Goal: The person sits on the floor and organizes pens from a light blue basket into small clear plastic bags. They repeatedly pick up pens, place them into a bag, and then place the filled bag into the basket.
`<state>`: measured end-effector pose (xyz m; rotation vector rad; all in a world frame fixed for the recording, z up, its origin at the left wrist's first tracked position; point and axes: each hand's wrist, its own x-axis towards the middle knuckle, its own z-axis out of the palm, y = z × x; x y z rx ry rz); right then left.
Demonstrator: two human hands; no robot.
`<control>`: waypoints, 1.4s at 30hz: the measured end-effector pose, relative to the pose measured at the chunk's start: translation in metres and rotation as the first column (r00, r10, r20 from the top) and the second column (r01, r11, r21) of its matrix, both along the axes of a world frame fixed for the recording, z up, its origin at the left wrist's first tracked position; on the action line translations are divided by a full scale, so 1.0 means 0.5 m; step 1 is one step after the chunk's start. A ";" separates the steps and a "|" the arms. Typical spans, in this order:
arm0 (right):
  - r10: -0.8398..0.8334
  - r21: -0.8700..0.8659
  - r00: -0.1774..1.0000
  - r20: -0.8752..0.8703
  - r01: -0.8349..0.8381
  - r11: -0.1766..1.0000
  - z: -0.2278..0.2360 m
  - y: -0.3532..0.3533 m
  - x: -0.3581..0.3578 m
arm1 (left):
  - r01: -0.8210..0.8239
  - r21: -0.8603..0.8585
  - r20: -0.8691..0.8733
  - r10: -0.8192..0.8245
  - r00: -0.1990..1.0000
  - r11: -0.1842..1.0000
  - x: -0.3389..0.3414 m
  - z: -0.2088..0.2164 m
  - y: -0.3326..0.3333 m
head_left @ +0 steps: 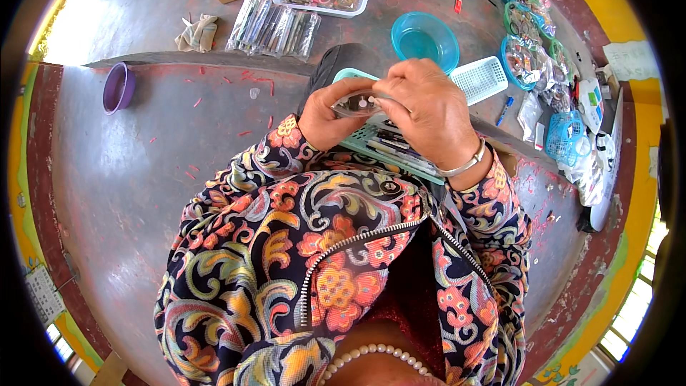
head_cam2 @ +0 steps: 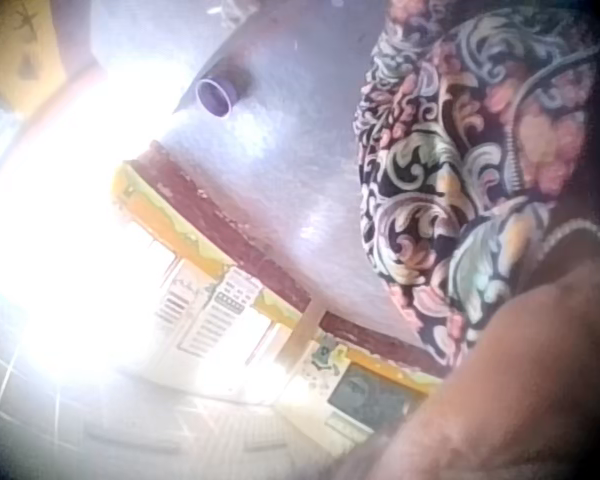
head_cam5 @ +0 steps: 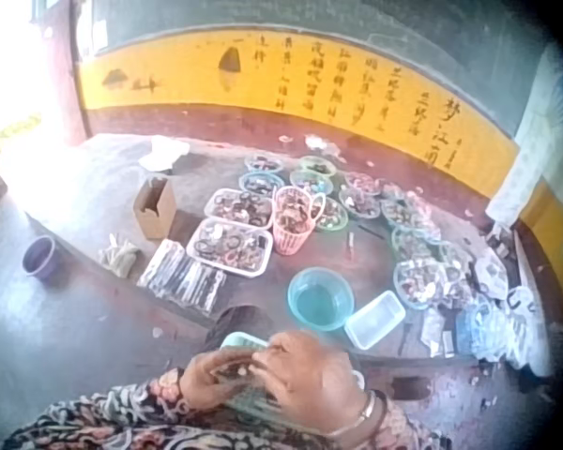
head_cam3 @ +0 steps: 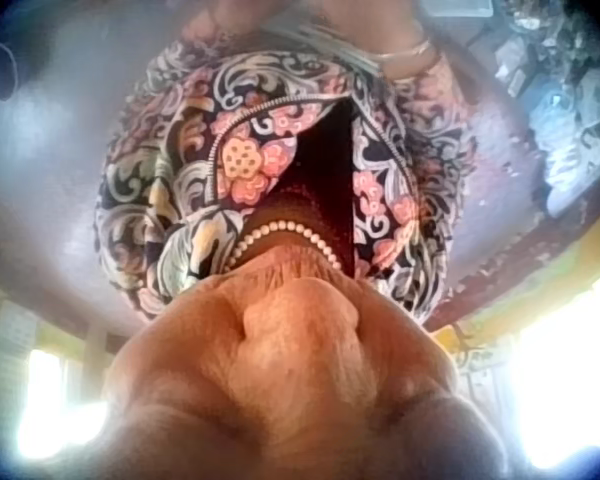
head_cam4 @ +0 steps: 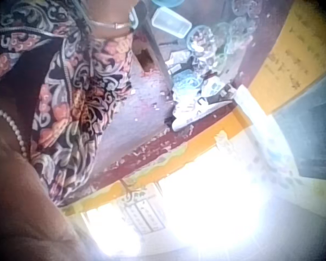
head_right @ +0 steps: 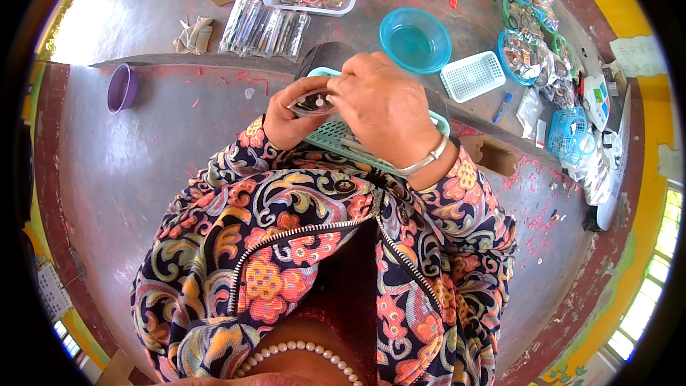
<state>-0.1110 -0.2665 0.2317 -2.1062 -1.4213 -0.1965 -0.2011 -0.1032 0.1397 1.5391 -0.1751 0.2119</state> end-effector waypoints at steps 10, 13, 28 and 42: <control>-0.046 0.024 0.893 -0.448 0.064 0.998 -0.032 -0.056 0.017 | -0.025 0.005 0.012 0.025 1.000 1.000 0.003 0.002 -0.002; -0.030 0.041 0.894 -0.448 0.053 0.998 -0.014 -0.068 0.018 | -0.064 0.122 0.061 0.057 0.997 0.990 0.006 0.005 -0.003; -0.340 -0.211 0.928 -0.149 0.307 0.928 -0.133 -0.267 0.004 | -0.039 0.157 0.040 0.033 0.999 0.987 0.003 -0.008 0.004; -0.389 -0.114 0.510 -0.767 0.488 0.865 -0.206 -0.327 0.025 | -0.048 0.121 0.070 0.040 0.997 0.992 0.003 -0.006 0.006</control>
